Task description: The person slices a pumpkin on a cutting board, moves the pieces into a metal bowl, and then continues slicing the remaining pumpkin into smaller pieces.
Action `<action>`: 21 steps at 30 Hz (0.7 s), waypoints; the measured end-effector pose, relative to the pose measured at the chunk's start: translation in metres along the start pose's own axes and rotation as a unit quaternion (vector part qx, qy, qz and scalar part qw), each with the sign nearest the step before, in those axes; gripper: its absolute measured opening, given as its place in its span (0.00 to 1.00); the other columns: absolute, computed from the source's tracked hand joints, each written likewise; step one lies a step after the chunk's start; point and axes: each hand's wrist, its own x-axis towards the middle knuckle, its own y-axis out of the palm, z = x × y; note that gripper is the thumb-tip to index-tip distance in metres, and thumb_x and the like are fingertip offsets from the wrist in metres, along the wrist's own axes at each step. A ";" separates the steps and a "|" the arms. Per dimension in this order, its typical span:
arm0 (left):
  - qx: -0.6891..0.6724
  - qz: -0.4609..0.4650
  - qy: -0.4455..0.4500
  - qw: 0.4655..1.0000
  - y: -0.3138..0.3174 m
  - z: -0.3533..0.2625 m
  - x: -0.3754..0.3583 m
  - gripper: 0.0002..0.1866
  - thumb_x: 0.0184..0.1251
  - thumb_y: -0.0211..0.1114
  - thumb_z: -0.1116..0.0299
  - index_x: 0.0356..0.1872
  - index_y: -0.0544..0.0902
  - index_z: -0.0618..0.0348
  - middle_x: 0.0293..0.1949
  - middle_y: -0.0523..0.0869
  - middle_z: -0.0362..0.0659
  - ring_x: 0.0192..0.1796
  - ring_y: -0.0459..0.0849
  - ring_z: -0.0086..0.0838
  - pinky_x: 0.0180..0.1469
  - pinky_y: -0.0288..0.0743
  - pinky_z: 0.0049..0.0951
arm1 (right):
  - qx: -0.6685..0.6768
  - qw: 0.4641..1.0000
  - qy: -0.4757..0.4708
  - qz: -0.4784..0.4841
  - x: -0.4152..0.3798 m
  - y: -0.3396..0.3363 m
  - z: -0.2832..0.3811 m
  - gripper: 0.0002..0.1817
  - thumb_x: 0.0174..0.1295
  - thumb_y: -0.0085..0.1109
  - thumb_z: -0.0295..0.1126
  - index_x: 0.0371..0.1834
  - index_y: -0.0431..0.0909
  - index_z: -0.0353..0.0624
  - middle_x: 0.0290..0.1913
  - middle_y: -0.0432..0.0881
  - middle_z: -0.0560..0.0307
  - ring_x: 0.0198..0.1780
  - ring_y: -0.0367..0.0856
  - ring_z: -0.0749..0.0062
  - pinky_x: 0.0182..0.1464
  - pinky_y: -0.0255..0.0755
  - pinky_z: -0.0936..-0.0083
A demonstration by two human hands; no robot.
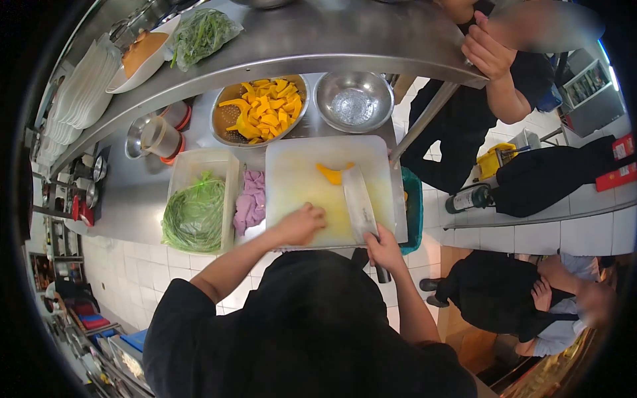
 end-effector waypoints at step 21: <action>0.036 -0.173 -0.396 0.901 -0.030 0.047 0.125 0.23 0.70 0.68 0.57 0.51 0.82 0.72 0.47 0.91 0.62 0.52 0.92 0.52 0.56 0.85 0.49 | -0.175 0.978 0.019 -0.113 -0.003 0.003 -0.011 0.13 0.79 0.48 0.36 0.46 0.69 0.33 0.24 0.81 0.39 0.18 0.83 0.56 0.26 0.77 0.57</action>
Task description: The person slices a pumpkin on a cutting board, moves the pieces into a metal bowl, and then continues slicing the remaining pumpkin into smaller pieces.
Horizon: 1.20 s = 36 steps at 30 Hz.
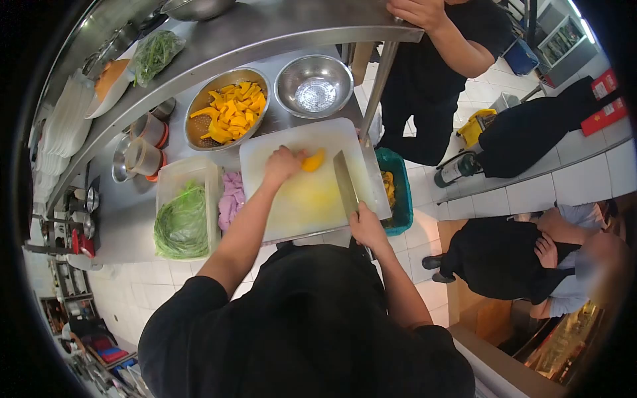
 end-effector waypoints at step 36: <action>-0.315 -0.017 0.248 0.916 -0.004 0.034 -0.104 0.12 0.72 0.68 0.77 0.53 0.82 0.62 0.55 0.83 0.51 0.61 0.81 0.51 0.62 0.79 0.42 | -0.332 0.939 -0.081 0.033 0.010 0.030 0.045 0.16 0.71 0.52 0.32 0.58 0.70 0.36 0.36 0.89 0.32 0.41 0.89 0.32 0.46 0.80 0.39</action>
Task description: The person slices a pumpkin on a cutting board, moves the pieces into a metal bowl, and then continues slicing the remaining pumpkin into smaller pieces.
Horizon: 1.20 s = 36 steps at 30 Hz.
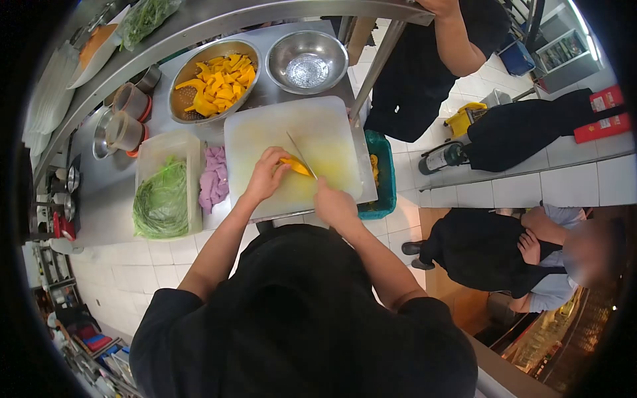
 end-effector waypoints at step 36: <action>0.029 0.044 0.028 0.998 -0.037 0.042 0.046 0.07 0.72 0.63 0.79 0.48 0.81 0.61 0.49 0.84 0.52 0.57 0.82 0.52 0.61 0.77 0.44 | 0.004 0.994 -0.088 -0.065 0.064 -0.005 0.036 0.13 0.73 0.46 0.29 0.54 0.71 0.31 0.33 0.88 0.33 0.38 0.90 0.34 0.44 0.82 0.40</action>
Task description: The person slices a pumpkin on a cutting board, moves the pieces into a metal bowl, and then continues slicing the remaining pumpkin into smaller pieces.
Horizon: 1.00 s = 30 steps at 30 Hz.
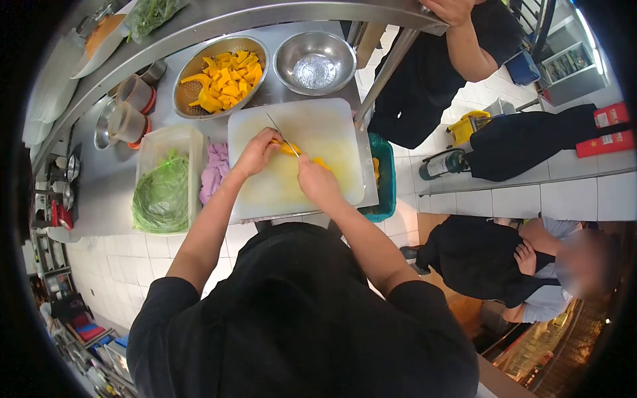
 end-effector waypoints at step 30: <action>0.081 0.067 0.051 0.993 0.012 -0.018 -0.048 0.10 0.70 0.66 0.77 0.50 0.84 0.61 0.49 0.86 0.48 0.57 0.84 0.50 0.60 0.80 0.43 | 0.022 0.998 -0.010 0.057 -0.012 0.013 -0.032 0.14 0.71 0.51 0.29 0.54 0.71 0.30 0.37 0.88 0.28 0.39 0.89 0.31 0.44 0.81 0.39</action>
